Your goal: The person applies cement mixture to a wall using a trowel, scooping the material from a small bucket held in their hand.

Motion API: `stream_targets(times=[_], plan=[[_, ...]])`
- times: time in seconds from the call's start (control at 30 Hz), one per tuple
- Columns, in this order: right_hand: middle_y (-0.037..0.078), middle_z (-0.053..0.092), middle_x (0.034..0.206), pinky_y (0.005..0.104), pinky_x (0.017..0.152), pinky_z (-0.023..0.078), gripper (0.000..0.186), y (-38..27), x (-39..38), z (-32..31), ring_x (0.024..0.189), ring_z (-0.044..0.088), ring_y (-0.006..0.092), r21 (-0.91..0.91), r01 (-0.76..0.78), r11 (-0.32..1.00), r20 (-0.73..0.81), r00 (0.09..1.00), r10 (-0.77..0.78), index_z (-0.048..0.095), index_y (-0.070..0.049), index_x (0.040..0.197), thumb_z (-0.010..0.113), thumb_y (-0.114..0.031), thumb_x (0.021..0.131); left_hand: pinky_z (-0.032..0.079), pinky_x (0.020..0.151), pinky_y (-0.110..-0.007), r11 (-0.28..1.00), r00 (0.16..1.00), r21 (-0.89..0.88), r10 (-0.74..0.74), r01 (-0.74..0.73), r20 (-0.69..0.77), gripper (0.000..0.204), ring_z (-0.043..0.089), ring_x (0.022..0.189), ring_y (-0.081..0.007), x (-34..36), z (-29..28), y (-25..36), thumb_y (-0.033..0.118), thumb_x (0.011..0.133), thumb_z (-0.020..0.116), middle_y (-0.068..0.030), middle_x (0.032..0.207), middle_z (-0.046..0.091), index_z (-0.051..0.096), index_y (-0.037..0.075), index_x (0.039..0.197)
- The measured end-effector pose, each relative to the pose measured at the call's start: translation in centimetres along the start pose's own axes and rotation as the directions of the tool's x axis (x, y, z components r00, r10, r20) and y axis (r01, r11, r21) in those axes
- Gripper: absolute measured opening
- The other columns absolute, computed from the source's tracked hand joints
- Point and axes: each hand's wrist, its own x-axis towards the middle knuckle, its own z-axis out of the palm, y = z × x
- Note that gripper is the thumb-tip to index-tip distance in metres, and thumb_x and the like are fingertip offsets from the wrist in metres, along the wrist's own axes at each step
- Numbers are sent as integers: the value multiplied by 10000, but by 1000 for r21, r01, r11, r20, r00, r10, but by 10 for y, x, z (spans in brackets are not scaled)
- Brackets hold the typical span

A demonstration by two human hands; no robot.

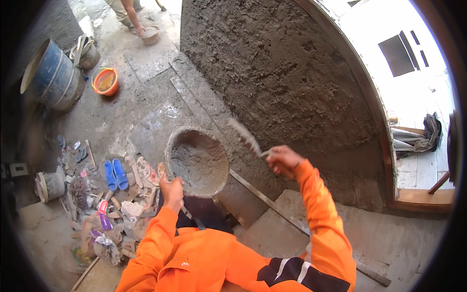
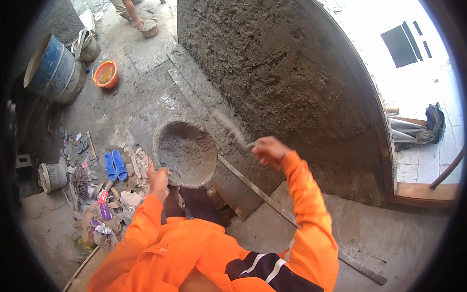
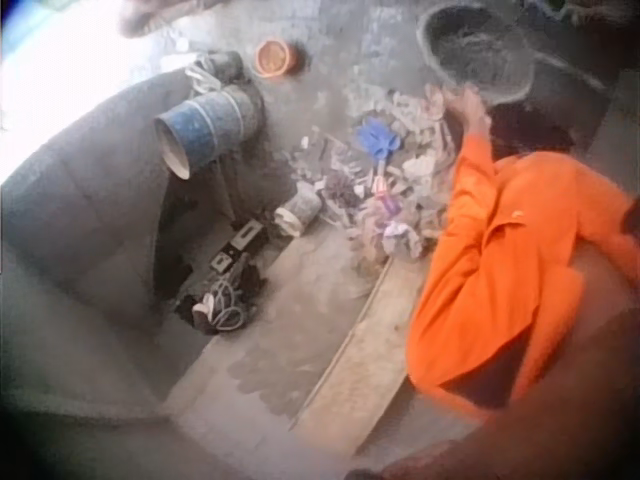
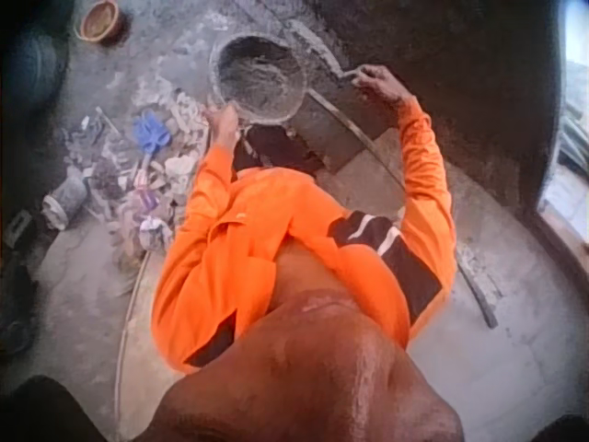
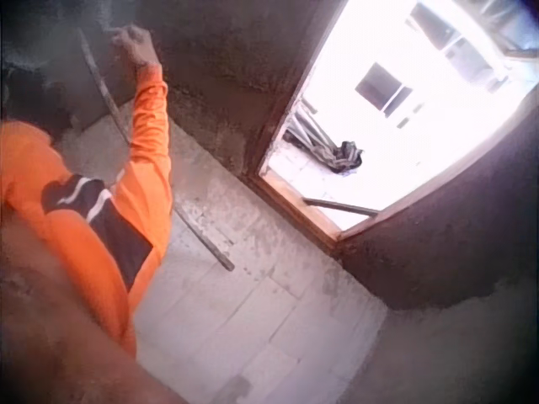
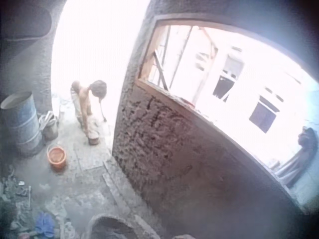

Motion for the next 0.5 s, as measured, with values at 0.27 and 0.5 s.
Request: stream_targets(times=[0.27,0.5], plan=[[191,610,842,414,707,491,303,-17,-27,-23,757,597,364,-761,56,647,-516,552,-655,563,-27,1008,561,-252,806,414,598,-251,997,997,33,75,-73,-31,425,513,687,-124,19,-17,-8,-98,641,459,-34,823,572,534,-16,1051],[141,574,932,407,701,490,266,29,48,132,841,598,328,-983,-2,183,-105,825,-556,571,-69,965,591,-228,752,454,645,-296,907,953,291,287,-304,102,330,549,703,-138,9,14,22,-38,691,477,-66,798,608,566,-20,1008]])
